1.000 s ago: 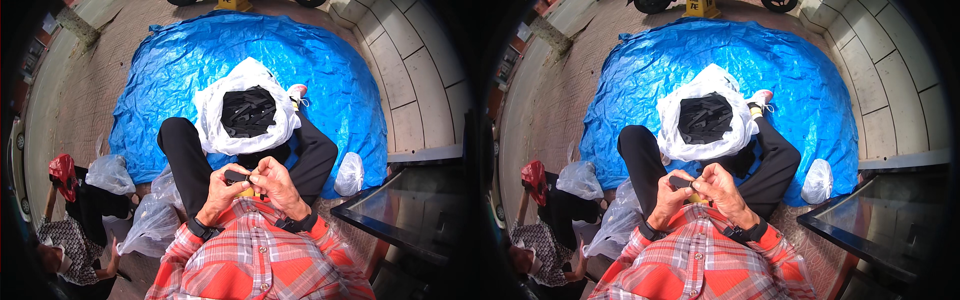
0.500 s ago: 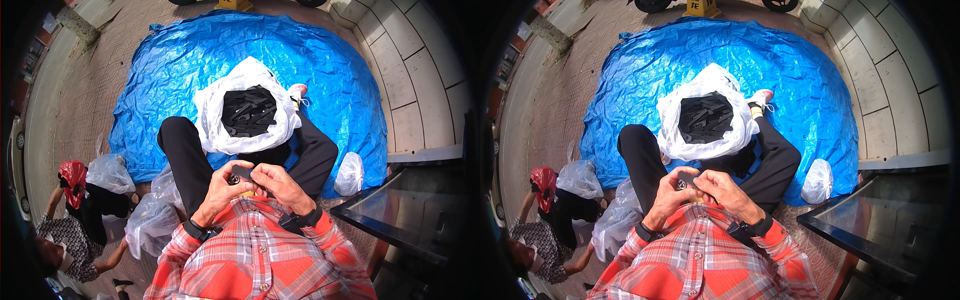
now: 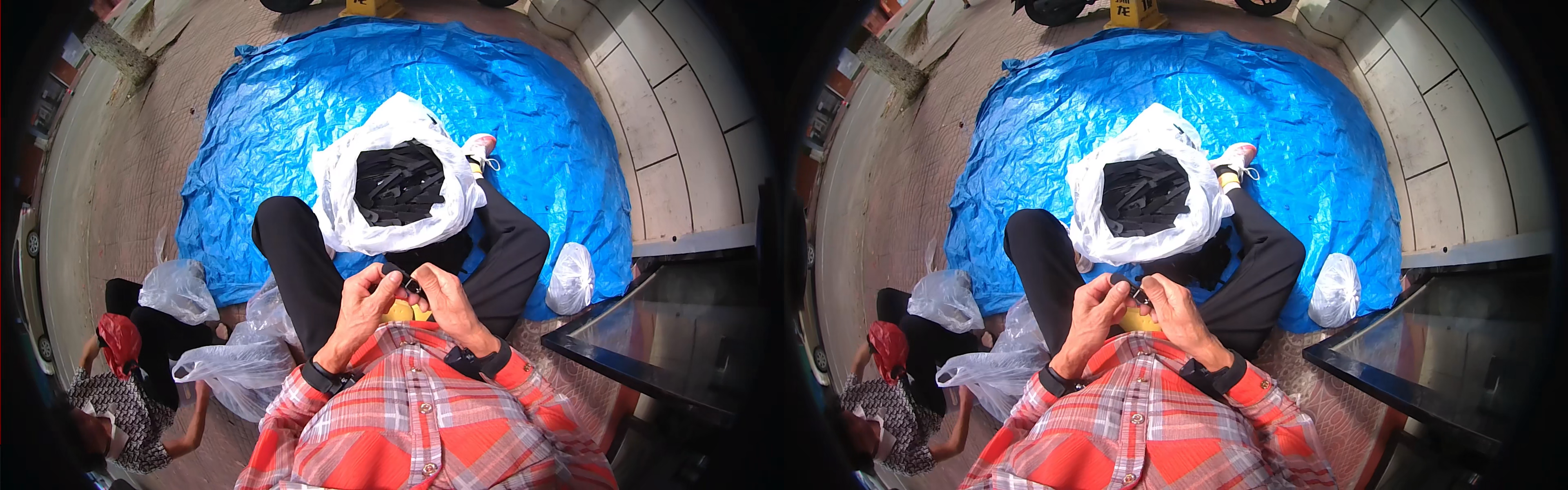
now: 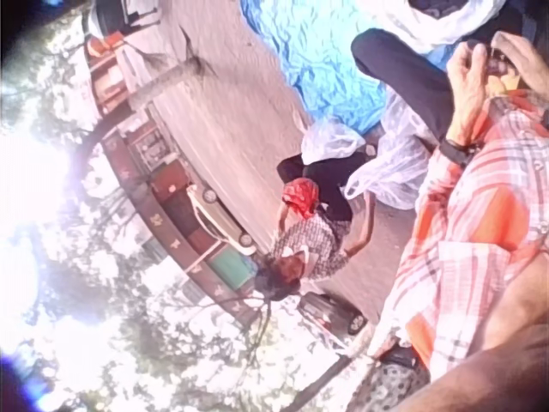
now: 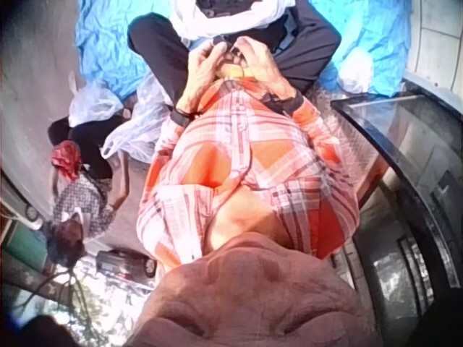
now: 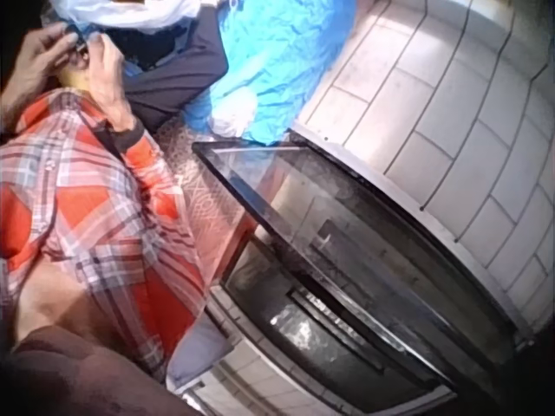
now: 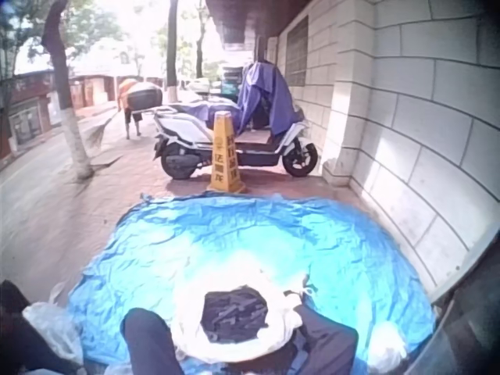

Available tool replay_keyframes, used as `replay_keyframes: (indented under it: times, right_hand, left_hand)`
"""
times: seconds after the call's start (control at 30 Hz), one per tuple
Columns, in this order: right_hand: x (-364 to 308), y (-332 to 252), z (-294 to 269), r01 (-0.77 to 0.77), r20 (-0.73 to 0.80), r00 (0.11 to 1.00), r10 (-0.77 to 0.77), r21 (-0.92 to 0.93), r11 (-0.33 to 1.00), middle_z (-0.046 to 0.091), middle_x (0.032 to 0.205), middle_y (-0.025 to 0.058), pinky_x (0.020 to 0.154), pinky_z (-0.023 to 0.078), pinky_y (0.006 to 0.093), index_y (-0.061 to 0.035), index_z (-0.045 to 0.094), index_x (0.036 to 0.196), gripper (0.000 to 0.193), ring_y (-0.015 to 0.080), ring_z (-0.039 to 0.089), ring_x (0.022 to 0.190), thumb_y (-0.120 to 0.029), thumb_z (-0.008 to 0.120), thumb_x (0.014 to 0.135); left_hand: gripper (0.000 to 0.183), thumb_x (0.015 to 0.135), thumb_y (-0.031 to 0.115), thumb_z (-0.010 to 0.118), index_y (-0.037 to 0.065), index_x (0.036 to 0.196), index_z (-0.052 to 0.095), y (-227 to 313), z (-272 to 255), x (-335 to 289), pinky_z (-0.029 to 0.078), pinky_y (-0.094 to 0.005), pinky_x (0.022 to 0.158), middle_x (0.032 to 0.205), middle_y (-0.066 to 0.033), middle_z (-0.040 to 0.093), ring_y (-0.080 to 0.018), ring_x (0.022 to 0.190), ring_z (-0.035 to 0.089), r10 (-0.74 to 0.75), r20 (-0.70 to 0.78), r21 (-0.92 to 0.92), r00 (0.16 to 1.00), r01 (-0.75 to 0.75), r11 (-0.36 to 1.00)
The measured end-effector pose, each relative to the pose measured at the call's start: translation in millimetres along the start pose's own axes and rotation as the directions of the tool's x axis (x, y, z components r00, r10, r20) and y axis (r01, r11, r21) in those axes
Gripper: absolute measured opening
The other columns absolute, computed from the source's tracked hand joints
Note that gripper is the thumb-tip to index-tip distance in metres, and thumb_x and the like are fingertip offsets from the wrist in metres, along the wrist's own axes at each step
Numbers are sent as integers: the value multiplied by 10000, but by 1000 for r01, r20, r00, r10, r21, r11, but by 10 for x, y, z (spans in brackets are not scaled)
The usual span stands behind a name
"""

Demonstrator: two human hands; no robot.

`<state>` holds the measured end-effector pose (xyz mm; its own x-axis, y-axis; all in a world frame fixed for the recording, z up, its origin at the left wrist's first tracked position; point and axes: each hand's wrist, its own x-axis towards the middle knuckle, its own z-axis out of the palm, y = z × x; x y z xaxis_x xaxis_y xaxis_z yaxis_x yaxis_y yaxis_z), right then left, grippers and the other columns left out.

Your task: Sort small plastic hardware components from a large bag into smaller individual plastic bags while sitting on a tarp.

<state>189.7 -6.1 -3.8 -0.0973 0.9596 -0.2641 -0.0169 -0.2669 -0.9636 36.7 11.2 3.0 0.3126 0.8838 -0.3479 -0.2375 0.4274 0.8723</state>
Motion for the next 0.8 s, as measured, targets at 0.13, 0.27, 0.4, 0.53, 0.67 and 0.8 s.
replay_keyframes:
  times: [0.13,0.27,0.4,0.53,0.67,0.8]
  right_hand:
    - [-108,85,-121,-101,47,994,104,-47,994,566,653,27,456,405,205,-12,526,834,218,62,498,511,-216,506,909]
    - [-262,328,-273,-332,81,943,322,199,922,573,660,53,400,402,208,-3,516,842,164,74,511,480,-158,513,895]
    - [-194,1272,-874,-270,-154,902,403,528,805,562,800,97,529,469,270,-4,477,944,90,148,544,614,-72,452,891]
    - [403,1614,-1235,-320,-337,804,490,449,834,558,828,162,567,524,365,30,435,951,143,252,589,676,-53,448,836]
    - [814,1763,-1523,-643,-449,729,517,-190,742,570,917,202,724,498,391,39,478,957,224,318,603,779,-104,520,789]
    - [901,1837,-1365,-313,-780,621,-81,-341,886,593,965,167,739,491,344,12,524,1018,232,252,599,853,-37,537,791]
  left_hand:
    - [150,879,178,559,32,875,591,-216,-37,55,274,-177,447,639,14,562,-18,502,392,221,59,355,974,-227,907]
    - [159,865,148,557,16,938,606,-338,-35,130,307,-185,456,654,6,558,-47,512,434,70,136,403,988,-119,907]
    - [144,879,51,453,-5,988,529,-560,-389,233,394,-198,518,859,-75,580,-101,641,529,-430,100,-213,897,442,871]
    - [171,858,-20,424,-14,1013,496,-413,-387,117,450,-230,594,955,-141,593,-154,738,573,-432,99,-248,896,443,862]
    - [167,855,-31,418,-28,989,518,-301,-314,56,499,-257,697,984,-161,592,-180,807,602,-423,148,-290,894,448,846]
    - [190,839,-52,416,-41,975,549,-370,-456,-8,514,-276,734,948,-150,602,-198,818,617,-410,118,-352,904,424,834]
